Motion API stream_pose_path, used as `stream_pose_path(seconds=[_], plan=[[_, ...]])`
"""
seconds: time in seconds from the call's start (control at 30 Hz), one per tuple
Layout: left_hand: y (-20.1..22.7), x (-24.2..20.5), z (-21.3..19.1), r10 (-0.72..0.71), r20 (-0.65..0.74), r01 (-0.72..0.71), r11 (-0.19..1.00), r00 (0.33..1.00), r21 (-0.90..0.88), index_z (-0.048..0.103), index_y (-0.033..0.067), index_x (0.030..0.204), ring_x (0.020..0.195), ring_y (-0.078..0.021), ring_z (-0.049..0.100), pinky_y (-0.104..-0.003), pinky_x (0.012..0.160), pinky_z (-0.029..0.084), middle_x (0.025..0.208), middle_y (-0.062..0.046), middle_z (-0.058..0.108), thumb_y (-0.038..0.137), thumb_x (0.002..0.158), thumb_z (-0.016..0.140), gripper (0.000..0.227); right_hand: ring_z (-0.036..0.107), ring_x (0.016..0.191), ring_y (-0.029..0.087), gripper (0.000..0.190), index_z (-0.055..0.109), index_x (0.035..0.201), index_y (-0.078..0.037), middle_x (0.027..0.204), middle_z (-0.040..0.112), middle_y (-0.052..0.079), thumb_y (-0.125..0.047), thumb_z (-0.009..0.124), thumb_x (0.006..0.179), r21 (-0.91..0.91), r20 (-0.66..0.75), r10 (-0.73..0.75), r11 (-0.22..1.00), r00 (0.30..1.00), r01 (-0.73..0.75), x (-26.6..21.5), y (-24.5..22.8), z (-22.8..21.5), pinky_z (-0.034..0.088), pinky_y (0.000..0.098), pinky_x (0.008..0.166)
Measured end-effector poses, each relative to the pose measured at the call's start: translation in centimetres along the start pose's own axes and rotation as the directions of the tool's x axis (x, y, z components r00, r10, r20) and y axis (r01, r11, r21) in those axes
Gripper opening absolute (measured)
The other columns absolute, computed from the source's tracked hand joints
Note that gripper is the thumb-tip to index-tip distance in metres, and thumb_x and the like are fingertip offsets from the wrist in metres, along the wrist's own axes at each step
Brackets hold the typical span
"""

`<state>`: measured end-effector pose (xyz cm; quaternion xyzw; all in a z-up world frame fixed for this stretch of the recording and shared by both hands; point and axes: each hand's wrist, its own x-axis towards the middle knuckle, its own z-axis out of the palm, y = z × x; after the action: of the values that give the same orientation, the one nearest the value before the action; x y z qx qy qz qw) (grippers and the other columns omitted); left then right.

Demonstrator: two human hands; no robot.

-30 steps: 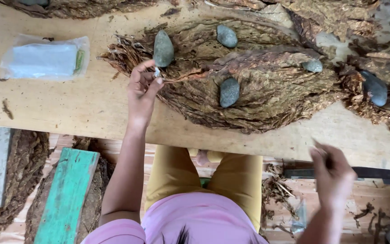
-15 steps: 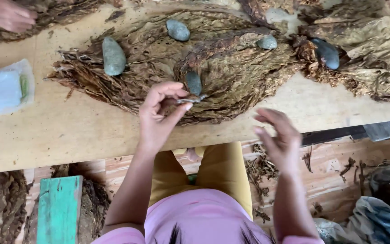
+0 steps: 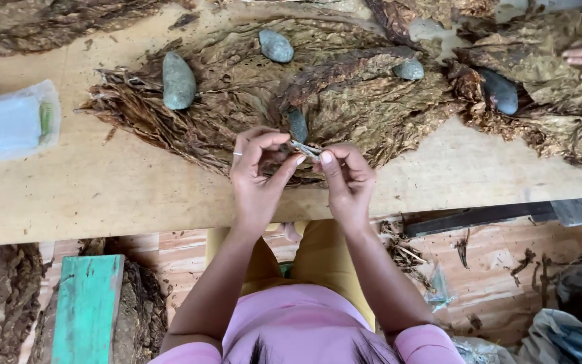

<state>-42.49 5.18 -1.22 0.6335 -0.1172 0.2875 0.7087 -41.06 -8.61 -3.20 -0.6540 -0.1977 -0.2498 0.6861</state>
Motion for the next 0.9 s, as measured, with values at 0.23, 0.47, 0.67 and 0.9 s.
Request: stream_pose_path(seconds=[0.23, 0.47, 0.67, 0.9], plan=[[-1.8, -2.1, 0.7, -0.089, -0.005, 0.089, 0.996, 0.996, 0.031, 0.062, -0.0047, 0.107, 0.085, -0.0181, 0.06, -0.031, 0.075, 0.058, 0.111, -0.017, 0.053, -0.002, 0.085, 0.069, 0.023, 0.061, 0.069, 0.024, 0.008, 0.063, 0.089, 0.004, 0.075, 0.06, 0.013, 0.0, 0.058, 0.092, -0.235, 0.008, -0.201, 0.952, 0.98, 0.197, -0.7, 0.7, 0.7, 0.051, 0.035, 0.068], [-1.1, -2.3, -0.5, -0.188, 0.093, 0.201, 0.966, 0.978, -0.164, 0.057, -0.01, 0.118, 0.097, -0.0257, 0.066, -0.033, 0.083, 0.059, 0.124, -0.023, 0.05, 0.0, 0.081, 0.07, 0.04, 0.06, 0.068, 0.03, 0.009, 0.063, 0.084, 0.003, 0.074, 0.059, 0.015, 0.006, 0.057, 0.09, -0.289, 0.163, -0.177, 0.932, 0.971, 0.218, -0.8, -0.7, 1.6, 0.049, 0.0376, 0.066], [-2.1, -2.2, -1.2, -0.225, 0.084, 0.237, 0.953, 0.971, -0.186, 0.06, -0.009, 0.11, 0.097, -0.0245, 0.065, -0.03, 0.083, 0.058, 0.122, -0.021, 0.055, -0.004, 0.079, 0.071, 0.033, 0.059, 0.067, 0.021, 0.015, 0.062, 0.078, 0.001, 0.071, 0.06, 0.011, 0.005, 0.057, 0.091, -0.117, 0.225, -0.032, 0.991, 0.974, 0.06, 0.0, -0.5, 1.8, 0.048, 0.0338, 0.066], [-0.9, -1.4, -1.9, -0.178, 0.092, 0.174, 0.983, 0.98, 0.051, 0.059, -0.0103, 0.103, 0.087, -0.029, 0.065, -0.035, 0.075, 0.059, 0.116, -0.026, 0.057, -0.01, 0.072, 0.07, 0.033, 0.048, 0.063, 0.016, 0.014, 0.06, 0.08, 0.001, 0.068, 0.052, 0.012, 0.002, 0.055, 0.094, -0.164, 0.196, -0.018, 0.985, 0.98, 0.051, 0.3, -0.1, 2.1, 0.043, 0.031, 0.059]])
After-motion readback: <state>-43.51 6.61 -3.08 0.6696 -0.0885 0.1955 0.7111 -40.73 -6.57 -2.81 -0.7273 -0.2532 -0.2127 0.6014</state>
